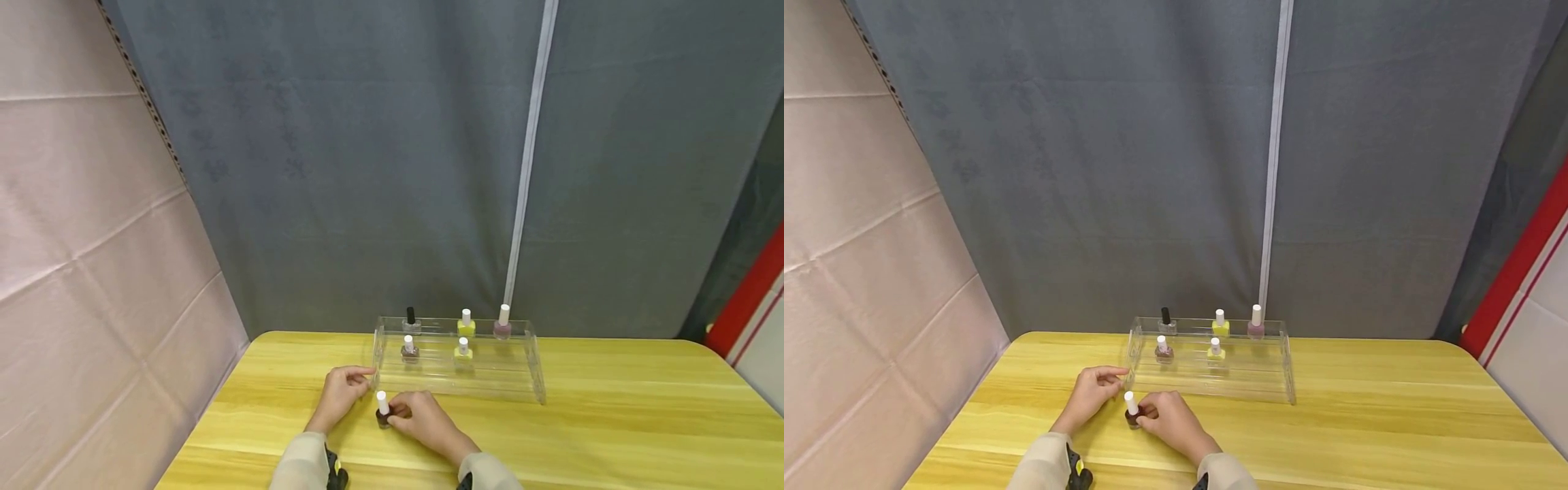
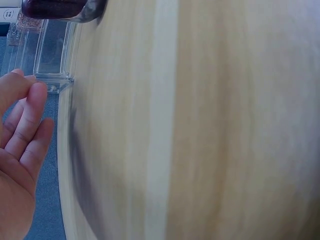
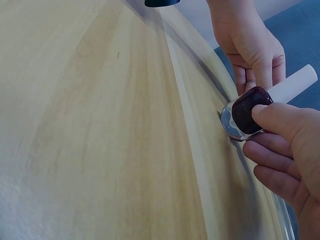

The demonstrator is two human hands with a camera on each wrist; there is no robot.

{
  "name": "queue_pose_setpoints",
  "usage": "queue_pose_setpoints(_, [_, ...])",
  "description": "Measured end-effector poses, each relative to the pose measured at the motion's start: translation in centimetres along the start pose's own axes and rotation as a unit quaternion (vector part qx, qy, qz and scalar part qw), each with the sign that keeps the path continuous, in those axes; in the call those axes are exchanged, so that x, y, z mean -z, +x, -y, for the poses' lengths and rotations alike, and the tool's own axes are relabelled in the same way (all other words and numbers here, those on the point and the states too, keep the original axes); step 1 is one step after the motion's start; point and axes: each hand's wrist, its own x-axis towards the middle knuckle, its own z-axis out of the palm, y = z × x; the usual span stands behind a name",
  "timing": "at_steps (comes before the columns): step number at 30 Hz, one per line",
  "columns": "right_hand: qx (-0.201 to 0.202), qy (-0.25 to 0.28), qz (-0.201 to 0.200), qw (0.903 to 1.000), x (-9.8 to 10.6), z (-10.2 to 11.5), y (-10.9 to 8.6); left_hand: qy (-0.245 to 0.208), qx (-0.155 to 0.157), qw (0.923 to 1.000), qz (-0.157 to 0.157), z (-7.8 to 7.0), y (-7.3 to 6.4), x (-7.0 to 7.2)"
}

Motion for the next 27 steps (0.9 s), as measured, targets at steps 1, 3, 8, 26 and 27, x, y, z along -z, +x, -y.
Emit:
queue_pose_setpoints(1, [0.0, -0.001, -0.001, 1.0, 0.0, 0.0, 0.0, -0.001, 0.001, 1.0, 0.001, 0.0, 0.0, 0.0])
queue_pose_setpoints(3, [0.001, 0.001, -0.003, 1.0, 0.0, 0.0, 0.0, -0.001, 0.001, 1.0, 0.0, -0.1, 0.0, 0.0])
queue_pose_setpoints(8, [0.002, 0.015, -0.005, 0.9999, 0.0, 0.1, -0.3, -0.005, 0.001, 1.0, -0.003, 0.1, 0.1, -0.1])
queue_pose_setpoints(26, [0.009, -0.003, -0.031, 0.9995, 0.4, 0.1, -0.7, 0.004, 0.0, 0.9999, -0.015, 4.4, 1.3, -0.6])
queue_pose_setpoints(27, [0.008, -0.006, -0.031, 0.9995, 0.4, 0.2, -0.7, 0.002, -0.001, 0.9999, -0.015, 4.5, 1.3, -0.6])
